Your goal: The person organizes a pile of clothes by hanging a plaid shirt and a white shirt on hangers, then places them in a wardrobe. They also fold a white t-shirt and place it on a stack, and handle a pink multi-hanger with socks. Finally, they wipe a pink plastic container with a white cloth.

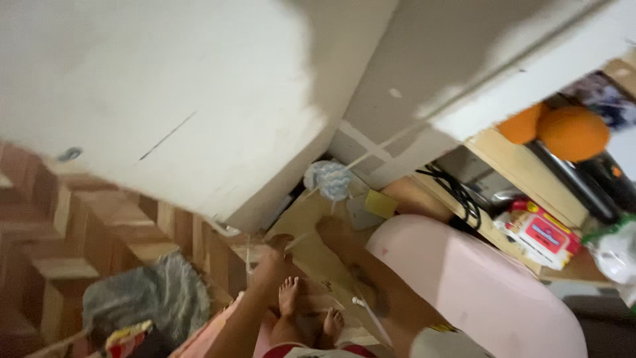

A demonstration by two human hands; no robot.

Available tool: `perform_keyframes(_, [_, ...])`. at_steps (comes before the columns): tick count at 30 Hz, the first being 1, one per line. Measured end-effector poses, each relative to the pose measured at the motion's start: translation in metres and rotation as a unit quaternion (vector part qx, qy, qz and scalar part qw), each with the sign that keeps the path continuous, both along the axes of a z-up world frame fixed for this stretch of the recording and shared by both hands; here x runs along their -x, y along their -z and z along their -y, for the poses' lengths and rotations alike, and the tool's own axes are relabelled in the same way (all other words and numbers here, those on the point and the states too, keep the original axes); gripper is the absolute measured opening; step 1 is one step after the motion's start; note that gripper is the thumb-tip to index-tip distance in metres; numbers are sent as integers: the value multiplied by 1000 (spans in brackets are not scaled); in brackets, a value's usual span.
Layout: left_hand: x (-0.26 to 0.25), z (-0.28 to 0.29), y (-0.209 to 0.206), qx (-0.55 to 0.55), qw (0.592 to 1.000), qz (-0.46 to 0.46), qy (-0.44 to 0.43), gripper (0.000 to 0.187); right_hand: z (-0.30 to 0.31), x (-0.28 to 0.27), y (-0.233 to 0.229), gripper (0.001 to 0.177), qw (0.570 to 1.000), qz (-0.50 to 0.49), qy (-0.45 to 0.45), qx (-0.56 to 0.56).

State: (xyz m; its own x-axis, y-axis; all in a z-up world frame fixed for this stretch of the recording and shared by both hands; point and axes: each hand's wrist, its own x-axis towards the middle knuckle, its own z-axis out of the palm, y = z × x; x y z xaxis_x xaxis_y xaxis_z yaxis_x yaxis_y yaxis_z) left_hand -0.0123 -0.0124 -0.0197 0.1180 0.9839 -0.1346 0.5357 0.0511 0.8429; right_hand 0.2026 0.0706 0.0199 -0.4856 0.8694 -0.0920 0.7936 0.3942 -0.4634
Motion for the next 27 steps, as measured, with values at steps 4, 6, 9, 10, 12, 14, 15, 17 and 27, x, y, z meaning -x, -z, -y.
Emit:
perform_keyframes(4, [-17,-8,-49,-74,996,40,-14,46,-17,-18,-72,28,984,-99,72,-128])
perform_keyframes(6, [-36,-5,-79,-56,997,45,-30,38,-7,-47,-126,23,967,-127,103,-193])
perform_keyframes(9, [-80,-19,-129,25,997,57,-36,23,20,-92,-217,17,945,-146,128,-263])
perform_keyframes(10, [-94,-20,-145,45,995,88,-13,24,34,-104,-245,13,943,-153,131,-265])
perform_keyframes(12, [-122,-23,-172,28,993,111,30,28,64,-122,-286,16,934,-113,144,-306])
perform_keyframes(14, [-147,-25,-190,-21,992,102,74,39,85,-135,-312,14,909,-70,152,-381])
perform_keyframes(15, [-158,-25,-196,-6,992,84,98,45,94,-143,-321,12,886,-46,150,-436])
perform_keyframes(17, [-179,-31,-203,39,988,40,144,56,109,-163,-338,11,843,-22,194,-502])
perform_keyframes(27, [-231,-10,-209,191,823,32,534,108,166,-292,-350,15,746,-238,526,-332])
